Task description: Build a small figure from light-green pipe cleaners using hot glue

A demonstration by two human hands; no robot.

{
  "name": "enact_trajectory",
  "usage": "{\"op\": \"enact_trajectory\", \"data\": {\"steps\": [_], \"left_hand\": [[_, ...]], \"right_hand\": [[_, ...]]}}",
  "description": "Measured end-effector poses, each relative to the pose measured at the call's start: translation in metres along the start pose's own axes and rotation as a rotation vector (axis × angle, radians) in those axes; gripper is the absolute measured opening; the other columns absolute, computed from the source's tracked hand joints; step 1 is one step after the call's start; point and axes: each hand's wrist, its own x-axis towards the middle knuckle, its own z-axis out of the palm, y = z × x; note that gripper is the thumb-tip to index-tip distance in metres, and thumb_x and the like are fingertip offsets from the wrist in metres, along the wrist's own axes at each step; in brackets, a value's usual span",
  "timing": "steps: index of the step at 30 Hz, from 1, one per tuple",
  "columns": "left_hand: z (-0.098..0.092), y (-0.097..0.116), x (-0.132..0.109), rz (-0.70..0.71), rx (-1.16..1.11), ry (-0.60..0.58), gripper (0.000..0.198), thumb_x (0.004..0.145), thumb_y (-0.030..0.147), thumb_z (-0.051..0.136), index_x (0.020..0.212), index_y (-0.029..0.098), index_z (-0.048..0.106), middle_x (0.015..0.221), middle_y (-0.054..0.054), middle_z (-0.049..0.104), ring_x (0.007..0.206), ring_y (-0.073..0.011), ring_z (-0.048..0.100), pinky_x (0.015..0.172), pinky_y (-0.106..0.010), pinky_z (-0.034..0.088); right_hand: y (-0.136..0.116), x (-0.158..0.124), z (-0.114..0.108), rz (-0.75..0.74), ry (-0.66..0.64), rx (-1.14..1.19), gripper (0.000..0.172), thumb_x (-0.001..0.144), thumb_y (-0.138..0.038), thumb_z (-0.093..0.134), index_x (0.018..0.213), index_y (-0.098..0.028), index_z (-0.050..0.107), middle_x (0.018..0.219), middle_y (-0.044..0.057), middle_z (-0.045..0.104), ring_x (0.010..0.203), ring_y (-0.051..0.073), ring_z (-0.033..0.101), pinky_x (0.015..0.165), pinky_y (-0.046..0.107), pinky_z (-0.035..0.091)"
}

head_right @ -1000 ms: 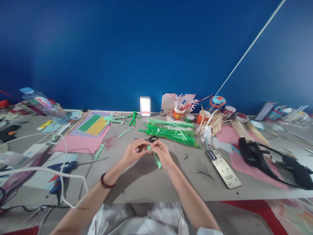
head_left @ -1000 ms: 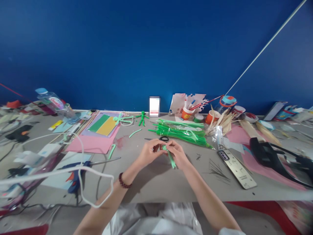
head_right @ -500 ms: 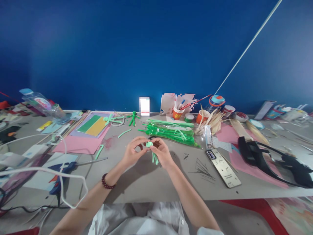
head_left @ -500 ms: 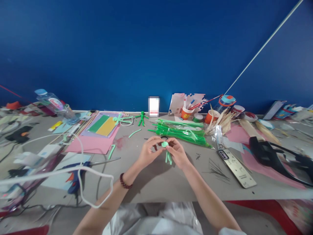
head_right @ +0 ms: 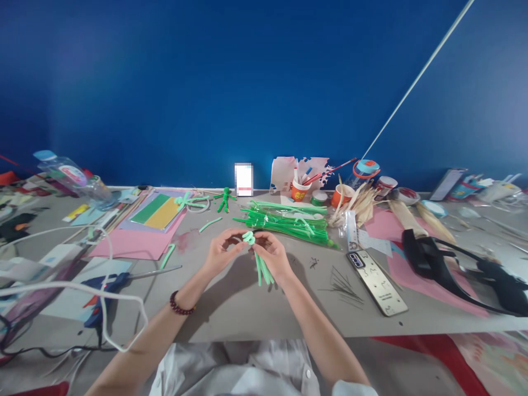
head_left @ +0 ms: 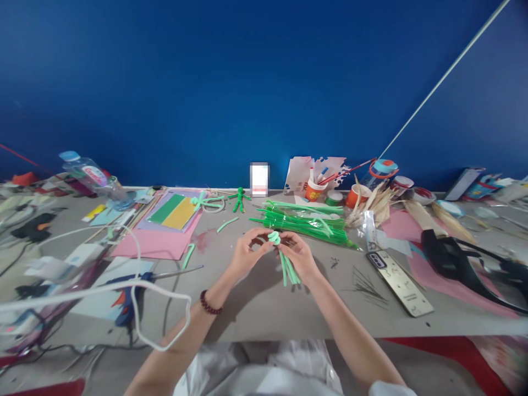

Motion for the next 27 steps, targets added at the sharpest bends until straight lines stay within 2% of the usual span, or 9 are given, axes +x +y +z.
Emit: {"op": "enact_trajectory", "data": {"steps": [4,12,17,22,27], "left_hand": [[-0.001,-0.004,0.001,-0.003,-0.033,0.001,0.025,0.073,0.032,0.068,0.093,0.017,0.068,0.097,-0.008,0.066,0.075,-0.0145,0.062,0.067,-0.026,0.053],[-0.004,-0.006,0.003,-0.042,-0.049,0.004,0.025,0.075,0.037,0.065,0.087,0.016,0.071,0.092,-0.009,0.069,0.076,-0.0175,0.064,0.062,-0.027,0.053],[-0.003,0.001,0.002,-0.080,0.000,-0.005,0.028,0.073,0.036,0.068,0.091,0.015,0.069,0.090,-0.008,0.070,0.074,-0.0165,0.064,0.065,-0.026,0.053],[-0.001,0.005,0.002,-0.050,0.084,-0.007,0.027,0.073,0.033,0.067,0.094,0.016,0.068,0.093,-0.007,0.070,0.075,-0.0147,0.063,0.067,-0.025,0.053],[0.000,0.005,0.001,-0.053,0.073,-0.009,0.027,0.073,0.034,0.067,0.094,0.017,0.068,0.093,-0.007,0.070,0.071,-0.0141,0.064,0.065,-0.025,0.055]], "right_hand": [[-0.004,-0.001,0.002,0.025,0.019,-0.018,0.034,0.064,-0.030,0.076,0.092,-0.021,0.060,0.077,0.001,0.062,0.064,0.013,0.061,0.052,0.024,0.051],[-0.002,-0.001,0.000,-0.036,0.052,-0.119,0.032,0.066,-0.033,0.073,0.092,-0.021,0.061,0.077,0.002,0.062,0.065,0.014,0.058,0.053,0.025,0.050],[0.003,-0.003,0.000,-0.166,0.037,-0.282,0.024,0.073,-0.029,0.067,0.095,-0.022,0.060,0.079,0.002,0.062,0.069,0.015,0.058,0.056,0.025,0.049],[0.005,-0.005,0.000,-0.350,0.055,-0.461,0.022,0.078,-0.026,0.061,0.100,-0.023,0.059,0.094,0.005,0.062,0.083,0.017,0.060,0.078,0.032,0.049],[0.004,-0.009,0.001,-0.470,0.094,-0.705,0.019,0.081,-0.024,0.054,0.100,-0.024,0.059,0.093,0.006,0.062,0.083,0.020,0.059,0.077,0.034,0.048]]}}
